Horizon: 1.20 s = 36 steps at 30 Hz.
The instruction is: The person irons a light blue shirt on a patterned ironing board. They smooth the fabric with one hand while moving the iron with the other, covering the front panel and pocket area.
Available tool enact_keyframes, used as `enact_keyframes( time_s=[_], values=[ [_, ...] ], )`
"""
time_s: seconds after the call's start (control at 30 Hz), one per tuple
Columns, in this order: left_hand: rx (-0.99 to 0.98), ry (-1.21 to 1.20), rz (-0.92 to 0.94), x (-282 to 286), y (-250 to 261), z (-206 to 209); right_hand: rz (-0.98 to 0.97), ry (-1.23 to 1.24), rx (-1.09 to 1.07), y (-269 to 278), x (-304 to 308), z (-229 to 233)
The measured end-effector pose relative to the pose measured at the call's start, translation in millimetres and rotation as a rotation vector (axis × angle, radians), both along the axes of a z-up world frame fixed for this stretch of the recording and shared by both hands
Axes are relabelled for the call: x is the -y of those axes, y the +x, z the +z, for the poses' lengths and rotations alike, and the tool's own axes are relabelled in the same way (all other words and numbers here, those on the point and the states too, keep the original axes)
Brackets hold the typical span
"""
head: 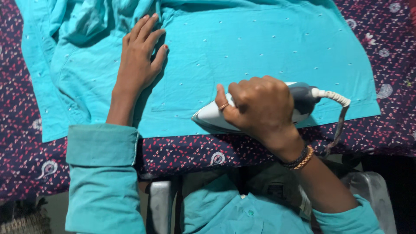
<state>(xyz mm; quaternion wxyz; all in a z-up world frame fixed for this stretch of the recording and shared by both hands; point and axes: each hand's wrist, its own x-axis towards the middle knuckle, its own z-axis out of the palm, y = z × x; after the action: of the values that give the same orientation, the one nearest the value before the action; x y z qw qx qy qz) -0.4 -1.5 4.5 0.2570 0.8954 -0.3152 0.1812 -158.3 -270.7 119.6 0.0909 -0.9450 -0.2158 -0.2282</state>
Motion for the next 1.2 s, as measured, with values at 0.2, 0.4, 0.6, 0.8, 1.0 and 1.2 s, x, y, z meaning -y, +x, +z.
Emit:
enact_keyframes(
  time_s=[0.2, 0.4, 0.6, 0.8, 1.0, 1.2],
  values=[
    [-0.021, 0.032, 0.022, 2.1, -2.6, 4.4, 0.055, 0.061, 0.103, -2.1, 4.1, 0.0],
    [-0.004, 0.03, 0.01, 2.8, -1.5, 2.9, -0.01, 0.126, -0.051, -4.3, 36.1, 4.2],
    [0.057, 0.282, 0.222, 28.5, 12.8, -5.1, -0.009, 0.0, -0.11, 3.0, 64.6, -3.0],
    [-0.309, 0.749, 0.589, 113.7, 48.4, 2.1, -0.081, -0.053, -0.16, -4.1, 120.0, 7.7],
    [0.089, 0.28, 0.476, 150.8, 31.8, -36.2, -0.164, -0.114, -0.22, -34.7, 168.8, 8.8],
    [0.134, 0.174, 0.315, 152.1, 28.0, -61.0, -0.218, -0.145, -0.14, -37.0, 182.7, -4.9]
  ],
)
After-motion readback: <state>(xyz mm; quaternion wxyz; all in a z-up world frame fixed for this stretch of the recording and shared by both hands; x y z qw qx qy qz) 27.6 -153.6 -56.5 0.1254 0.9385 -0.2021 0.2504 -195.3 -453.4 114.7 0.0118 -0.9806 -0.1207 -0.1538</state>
